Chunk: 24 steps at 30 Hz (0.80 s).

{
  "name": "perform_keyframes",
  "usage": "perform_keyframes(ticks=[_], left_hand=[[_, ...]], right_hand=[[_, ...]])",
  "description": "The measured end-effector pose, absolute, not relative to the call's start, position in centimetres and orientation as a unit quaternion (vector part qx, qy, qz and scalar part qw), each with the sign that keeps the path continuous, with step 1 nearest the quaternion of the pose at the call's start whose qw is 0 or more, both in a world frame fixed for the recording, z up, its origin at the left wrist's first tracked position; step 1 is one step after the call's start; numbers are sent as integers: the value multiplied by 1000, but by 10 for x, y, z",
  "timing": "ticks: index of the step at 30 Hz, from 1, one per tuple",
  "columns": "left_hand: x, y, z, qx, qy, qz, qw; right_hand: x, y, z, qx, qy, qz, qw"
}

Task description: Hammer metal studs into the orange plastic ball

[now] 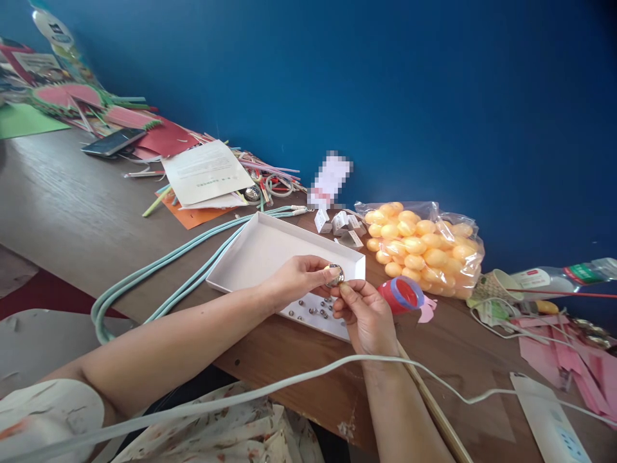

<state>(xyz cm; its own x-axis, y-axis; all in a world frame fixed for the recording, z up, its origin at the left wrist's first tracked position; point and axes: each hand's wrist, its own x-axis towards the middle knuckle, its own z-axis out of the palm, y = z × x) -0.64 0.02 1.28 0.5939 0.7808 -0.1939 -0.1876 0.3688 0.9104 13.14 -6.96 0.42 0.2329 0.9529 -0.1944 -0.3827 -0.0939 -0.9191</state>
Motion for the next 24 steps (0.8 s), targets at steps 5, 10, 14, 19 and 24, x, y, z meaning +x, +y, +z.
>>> perform_keyframes(ticks=[5,10,14,19,24], left_hand=[[-6,0,9,471,311,318,762],[-6,-1,11,470,319,320,758],[-6,-2,13,464,323,323,759],[-5,-2,13,467,327,330,752],[-5,-4,15,471,328,330,749]], right_hand=[[131,-70,4,-498,-298,538,611],[131,-71,3,-504,-308,528,610],[133,-71,2,-505,-310,527,609],[133,-70,1,-508,-316,524,607],[134,-70,2,-512,-323,519,603]])
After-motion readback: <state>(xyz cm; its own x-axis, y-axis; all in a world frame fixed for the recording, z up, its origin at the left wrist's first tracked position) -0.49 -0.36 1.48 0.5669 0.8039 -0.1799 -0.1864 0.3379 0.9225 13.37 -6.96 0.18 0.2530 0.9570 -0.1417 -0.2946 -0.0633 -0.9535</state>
